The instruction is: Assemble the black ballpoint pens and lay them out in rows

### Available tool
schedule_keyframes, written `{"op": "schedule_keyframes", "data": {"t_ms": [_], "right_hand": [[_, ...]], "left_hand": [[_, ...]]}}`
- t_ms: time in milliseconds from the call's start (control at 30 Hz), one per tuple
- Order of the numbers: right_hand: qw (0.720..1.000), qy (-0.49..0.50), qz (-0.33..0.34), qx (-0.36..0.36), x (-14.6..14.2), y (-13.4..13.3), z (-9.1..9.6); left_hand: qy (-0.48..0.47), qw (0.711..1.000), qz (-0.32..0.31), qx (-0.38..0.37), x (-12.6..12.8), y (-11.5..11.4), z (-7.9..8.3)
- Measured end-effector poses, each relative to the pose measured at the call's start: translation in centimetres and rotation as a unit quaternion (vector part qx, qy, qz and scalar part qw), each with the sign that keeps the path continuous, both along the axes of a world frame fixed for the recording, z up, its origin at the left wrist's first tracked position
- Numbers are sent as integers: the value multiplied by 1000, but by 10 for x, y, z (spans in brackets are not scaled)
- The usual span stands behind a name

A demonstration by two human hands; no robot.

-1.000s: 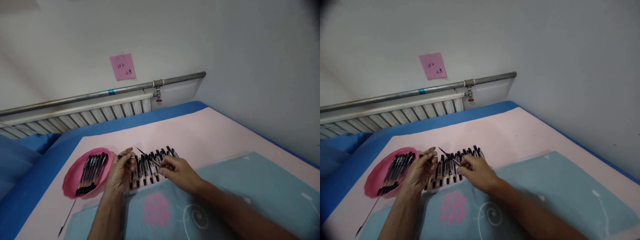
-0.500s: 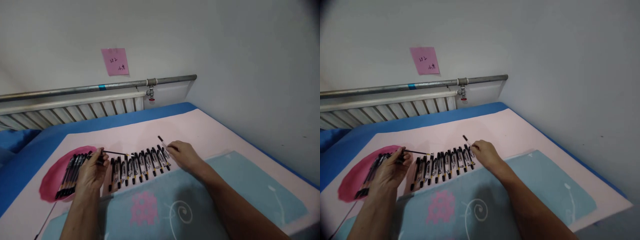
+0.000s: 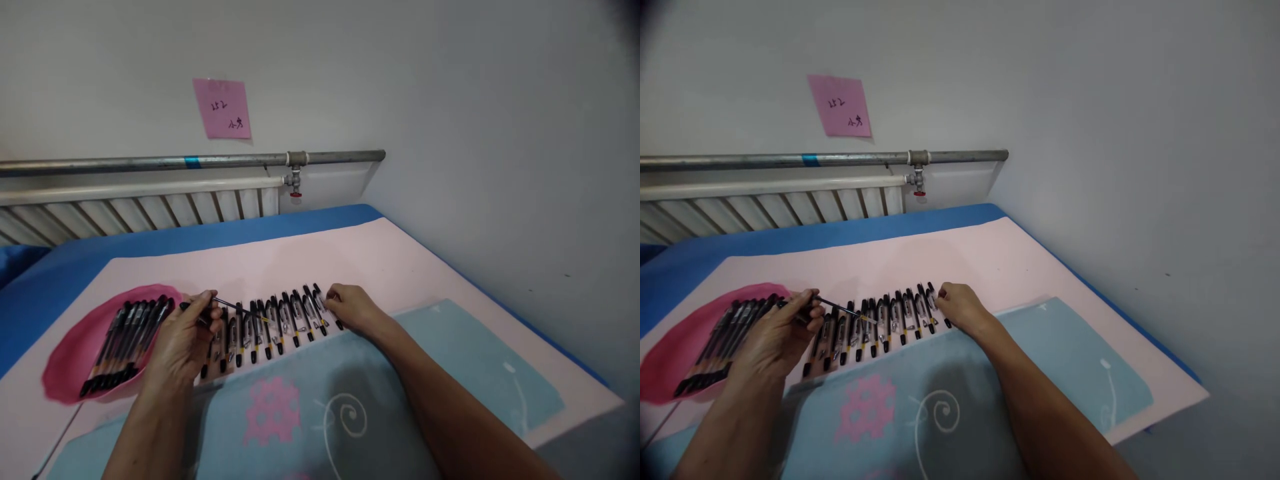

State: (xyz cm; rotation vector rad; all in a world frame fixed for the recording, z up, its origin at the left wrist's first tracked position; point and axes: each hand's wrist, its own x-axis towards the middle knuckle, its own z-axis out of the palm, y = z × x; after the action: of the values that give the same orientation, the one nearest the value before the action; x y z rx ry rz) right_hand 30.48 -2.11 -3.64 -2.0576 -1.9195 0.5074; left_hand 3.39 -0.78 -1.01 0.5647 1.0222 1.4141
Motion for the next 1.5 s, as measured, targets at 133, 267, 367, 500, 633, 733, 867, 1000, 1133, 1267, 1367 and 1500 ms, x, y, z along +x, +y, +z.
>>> {"op": "schedule_keyframes", "data": {"t_ms": [133, 267, 367, 500, 633, 733, 867, 1000, 1133, 1267, 1367, 1500], "right_hand": [[1000, -2, 13, 3, 0, -1, 1], [999, 31, -5, 26, 0, -3, 7], [991, 129, 7, 32, -8, -12, 18], [946, 278, 147, -79, -31, -29, 29], [929, 303, 184, -106, -47, -36, 29], [949, 271, 148, -59, -38, -30, 27], [985, 171, 27, 22, -7, -12, 17], [996, 70, -60, 10, 12, 1, 4], [998, 32, -57, -13, 11, 5, -1], [999, 25, -42, -16, 7, 4, -1], [999, 25, -31, -14, 8, 4, -2], [999, 27, -30, -9, 10, 4, -3]], "left_hand": [[12, 1000, -6, 0, 2, -2, 2], [37, 999, -36, -8, 6, -4, -1], [69, 993, -90, -20, 20, -11, -6], [77, 986, -146, -32, 43, -23, -14], [83, 985, -150, -20, 54, -28, -17], [73, 987, -142, -29, 51, -26, -15], [65, 988, -136, -35, 44, -23, -12], [74, 987, -141, -37, 43, -23, -11], [80, 985, -141, -63, 45, -24, -8], [79, 983, -149, -71, 45, -25, -8], [85, 979, -172, -68, 45, -26, -10], [65, 983, -154, -71, 46, -24, -11]]}}
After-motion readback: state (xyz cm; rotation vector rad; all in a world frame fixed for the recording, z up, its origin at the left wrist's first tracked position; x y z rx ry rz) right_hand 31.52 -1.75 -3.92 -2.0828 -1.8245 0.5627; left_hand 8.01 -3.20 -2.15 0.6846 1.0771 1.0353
